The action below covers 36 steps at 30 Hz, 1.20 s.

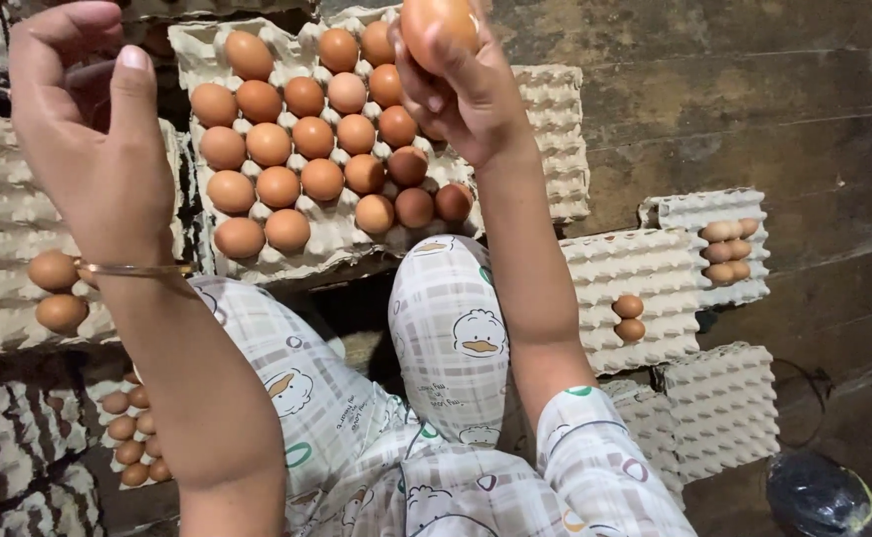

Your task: Sorting and placing eggs into cardboard egg trays on the floor.

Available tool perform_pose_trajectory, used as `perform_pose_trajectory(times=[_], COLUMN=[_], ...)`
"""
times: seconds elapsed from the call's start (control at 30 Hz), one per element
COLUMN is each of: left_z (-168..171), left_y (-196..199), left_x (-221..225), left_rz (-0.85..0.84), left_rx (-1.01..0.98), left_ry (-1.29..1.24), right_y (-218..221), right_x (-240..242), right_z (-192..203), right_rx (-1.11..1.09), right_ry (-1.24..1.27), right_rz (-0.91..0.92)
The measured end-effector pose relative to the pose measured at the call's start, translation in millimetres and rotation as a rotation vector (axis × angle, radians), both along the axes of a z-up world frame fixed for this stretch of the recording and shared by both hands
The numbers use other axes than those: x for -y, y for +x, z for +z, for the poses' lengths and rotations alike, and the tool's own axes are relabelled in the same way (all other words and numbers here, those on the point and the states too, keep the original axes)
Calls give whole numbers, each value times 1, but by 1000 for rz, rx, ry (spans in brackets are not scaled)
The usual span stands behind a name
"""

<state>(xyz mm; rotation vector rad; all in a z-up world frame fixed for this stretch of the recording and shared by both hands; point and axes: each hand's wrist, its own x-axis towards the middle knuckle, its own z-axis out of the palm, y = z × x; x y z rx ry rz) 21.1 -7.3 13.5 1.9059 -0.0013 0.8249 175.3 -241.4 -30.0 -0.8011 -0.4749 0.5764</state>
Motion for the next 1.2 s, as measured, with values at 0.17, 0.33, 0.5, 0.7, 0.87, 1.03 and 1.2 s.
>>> perform_pose_trajectory(times=[0.17, 0.33, 0.5, 0.7, 0.87, 1.03, 1.2], left_z=[1, -1, 1, 0, -2, -5, -4], left_y=[-2, -2, 0, 1, 1, 2, 3], left_x=[-1, 0, 4, 6, 4, 3, 7], left_rz=[-1, 16, 20, 17, -4, -5, -11], left_rx=[-5, -9, -27, -32, -36, -22, -40], left_ry=[70, 81, 76, 113, 103, 146, 126], right_y=[4, 18, 8, 7, 14, 14, 10], right_x=[-3, 2, -4, -10, -7, -6, -12], right_z=[10, -8, 3, 5, -9, -17, -11], right_rx=[-121, -61, -54, -74, -93, -66, -89], right_ry=[-56, 188, 66, -23, -3, 97, -88], right_rz=[50, 161, 14, -97, -143, -2, -122])
